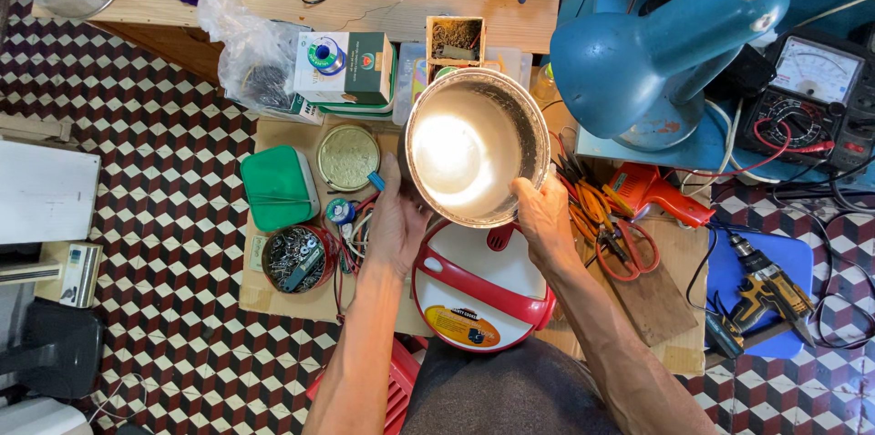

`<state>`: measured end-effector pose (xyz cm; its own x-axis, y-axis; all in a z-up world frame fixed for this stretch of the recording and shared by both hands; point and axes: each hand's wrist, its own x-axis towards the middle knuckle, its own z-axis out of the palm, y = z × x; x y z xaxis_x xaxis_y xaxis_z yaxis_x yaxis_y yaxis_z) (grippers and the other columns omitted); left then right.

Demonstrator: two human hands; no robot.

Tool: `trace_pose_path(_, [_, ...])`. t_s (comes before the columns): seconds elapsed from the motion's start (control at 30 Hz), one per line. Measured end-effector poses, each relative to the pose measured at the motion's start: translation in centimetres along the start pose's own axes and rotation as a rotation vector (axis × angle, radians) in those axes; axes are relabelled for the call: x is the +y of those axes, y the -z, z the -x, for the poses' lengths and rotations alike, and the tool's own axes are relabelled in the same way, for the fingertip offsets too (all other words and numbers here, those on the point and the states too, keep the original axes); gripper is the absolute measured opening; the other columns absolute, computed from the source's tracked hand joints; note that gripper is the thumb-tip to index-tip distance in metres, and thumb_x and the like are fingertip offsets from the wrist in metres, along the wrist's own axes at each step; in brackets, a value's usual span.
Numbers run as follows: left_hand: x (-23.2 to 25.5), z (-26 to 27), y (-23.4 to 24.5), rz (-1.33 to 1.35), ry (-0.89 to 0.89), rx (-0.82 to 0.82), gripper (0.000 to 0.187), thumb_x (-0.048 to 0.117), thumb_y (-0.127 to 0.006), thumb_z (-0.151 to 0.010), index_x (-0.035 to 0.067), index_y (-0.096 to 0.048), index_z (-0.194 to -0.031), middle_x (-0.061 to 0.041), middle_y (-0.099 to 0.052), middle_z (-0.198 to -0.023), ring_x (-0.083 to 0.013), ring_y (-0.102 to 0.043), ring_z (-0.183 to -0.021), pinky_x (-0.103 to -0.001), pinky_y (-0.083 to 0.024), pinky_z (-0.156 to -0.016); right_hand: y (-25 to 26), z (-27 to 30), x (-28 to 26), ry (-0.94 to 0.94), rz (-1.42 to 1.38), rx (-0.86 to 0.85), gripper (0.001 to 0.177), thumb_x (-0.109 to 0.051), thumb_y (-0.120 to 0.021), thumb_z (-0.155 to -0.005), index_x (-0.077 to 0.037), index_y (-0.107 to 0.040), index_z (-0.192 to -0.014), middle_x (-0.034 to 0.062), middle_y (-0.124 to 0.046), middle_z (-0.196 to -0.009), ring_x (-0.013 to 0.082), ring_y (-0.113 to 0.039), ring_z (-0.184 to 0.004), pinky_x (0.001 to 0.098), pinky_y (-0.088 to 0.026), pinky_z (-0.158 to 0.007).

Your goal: The person disassembles a red and white electric rice cooker on a cluttered workbench. They remove the inner metal pot, briefly walk outside to rinse it, and return to the bench. They then use a power drill to remove screws from the bottom of the cooker's base.

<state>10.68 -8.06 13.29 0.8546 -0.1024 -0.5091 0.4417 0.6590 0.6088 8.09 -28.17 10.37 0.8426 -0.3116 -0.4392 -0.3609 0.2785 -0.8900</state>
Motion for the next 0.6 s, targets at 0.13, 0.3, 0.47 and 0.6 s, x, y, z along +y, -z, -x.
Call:
trace_pose_path(0.13, [0.5, 0.3, -0.7, -0.084, 0.012, 0.032, 0.063, 0.054, -0.061, -0.094, 0.01, -0.057, -0.138, -0.006, -0.064, -0.13, -0.0185, -0.057, -0.122, -0.044, -0.043, -0.107, 0.1, 0.0, -0.4, -0.06, -0.012, -0.005, 0.022, -0.009, -0.06, -0.083, 0.002, -0.063, -0.101, 0.0072, -0.062, -0.087, 0.0137, -0.057, -0.074, 0.0292, -0.048, -0.063])
trace_pose_path(0.3, [0.9, 0.6, -1.3, -0.107, 0.005, 0.056, 0.07, 0.056, -0.063, -0.091, 0.003, -0.056, -0.137, -0.011, -0.061, -0.132, -0.0217, -0.058, -0.123, -0.045, -0.05, -0.106, -0.2, 0.7, -2.7, -0.167, -0.019, -0.056, 0.031, -0.019, -0.057, -0.089, 0.002, -0.062, -0.111, 0.0104, -0.068, -0.092, 0.022, -0.069, -0.079, 0.0385, -0.062, -0.073])
trace_pose_path(0.47, [0.7, 0.3, -1.0, -0.134, 0.016, 0.072, 0.072, 0.058, -0.06, -0.091, 0.005, -0.053, -0.14, -0.012, -0.059, -0.132, -0.0222, -0.057, -0.124, -0.044, -0.052, -0.104, -0.1, 1.0, -3.9, -0.169, 0.024, -0.086, 0.037, -0.023, -0.055, -0.091, 0.004, -0.056, -0.117, 0.0157, -0.066, -0.097, 0.026, -0.071, -0.085, 0.0444, -0.067, -0.08])
trace_pose_path(0.6, [0.3, -0.3, -0.6, -0.139, 0.032, 0.083, 0.071, 0.058, -0.06, -0.091, 0.006, -0.054, -0.139, -0.011, -0.059, -0.132, -0.0216, -0.057, -0.123, -0.044, -0.052, -0.101, 0.1, 0.5, -3.9, -0.226, 0.055, -0.076, 0.039, -0.026, -0.053, -0.093, 0.006, -0.056, -0.114, 0.0199, -0.068, -0.096, 0.0279, -0.073, -0.086, 0.0439, -0.063, -0.08])
